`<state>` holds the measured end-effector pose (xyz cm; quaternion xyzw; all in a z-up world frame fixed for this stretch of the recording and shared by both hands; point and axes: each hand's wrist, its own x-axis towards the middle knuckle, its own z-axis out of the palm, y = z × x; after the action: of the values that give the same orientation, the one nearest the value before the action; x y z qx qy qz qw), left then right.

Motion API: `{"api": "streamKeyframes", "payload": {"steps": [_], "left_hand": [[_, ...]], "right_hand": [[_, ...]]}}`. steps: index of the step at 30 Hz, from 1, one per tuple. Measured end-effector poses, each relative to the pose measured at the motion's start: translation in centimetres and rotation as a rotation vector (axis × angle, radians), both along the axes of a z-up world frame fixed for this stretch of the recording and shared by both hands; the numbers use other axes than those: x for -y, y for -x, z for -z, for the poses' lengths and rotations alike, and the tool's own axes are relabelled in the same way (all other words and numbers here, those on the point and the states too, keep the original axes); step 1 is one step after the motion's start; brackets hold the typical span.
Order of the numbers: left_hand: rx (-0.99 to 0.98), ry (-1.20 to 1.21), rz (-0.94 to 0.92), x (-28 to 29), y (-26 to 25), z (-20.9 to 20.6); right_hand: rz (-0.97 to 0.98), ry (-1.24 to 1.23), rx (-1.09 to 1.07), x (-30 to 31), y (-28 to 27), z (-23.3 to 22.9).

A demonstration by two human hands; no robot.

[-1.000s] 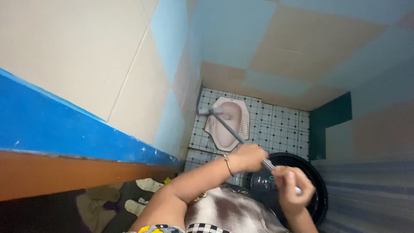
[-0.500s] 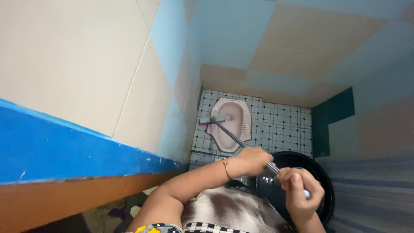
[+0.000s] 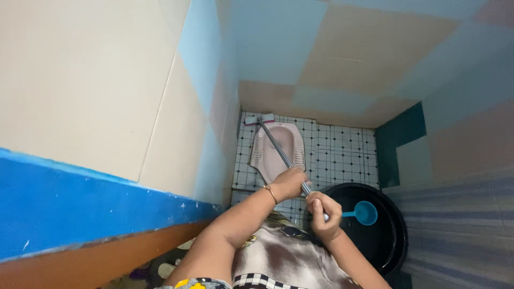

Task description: The recorder is scrubbing the floor and around the squat toilet in a bathroom using a long-handled brush.

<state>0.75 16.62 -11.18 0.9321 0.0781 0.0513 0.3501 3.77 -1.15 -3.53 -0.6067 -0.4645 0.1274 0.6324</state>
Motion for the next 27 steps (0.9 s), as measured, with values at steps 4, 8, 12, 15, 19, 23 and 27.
{"api": "streamKeyframes", "payload": {"steps": [4,8,12,15,19,23,27], "left_hand": [[0.034,-0.007,-0.007,1.2,0.8,-2.0],[-0.083,-0.065,0.017,3.3,1.1,-5.6],[-0.126,-0.070,0.130,6.9,1.0,-7.4],[-0.129,-0.009,0.141,9.4,2.8,-13.2],[-0.039,-0.043,0.158,10.9,3.0,-11.6],[-0.021,-0.001,0.083,10.2,2.5,-10.7],[-0.004,-0.025,0.018,8.0,1.0,-5.7]], "right_hand": [[-0.018,-0.011,-0.051,1.5,0.2,-0.6],[0.136,0.052,-0.113,3.7,0.5,-3.8],[0.076,-0.088,-0.267,6.7,0.8,-9.7],[0.087,-0.059,-0.248,8.6,1.6,-13.8],[0.080,-0.081,-0.254,9.7,2.0,-13.8],[0.068,-0.070,-0.248,9.1,1.3,-11.9],[0.210,0.083,-0.070,7.2,0.4,-7.9]]}}
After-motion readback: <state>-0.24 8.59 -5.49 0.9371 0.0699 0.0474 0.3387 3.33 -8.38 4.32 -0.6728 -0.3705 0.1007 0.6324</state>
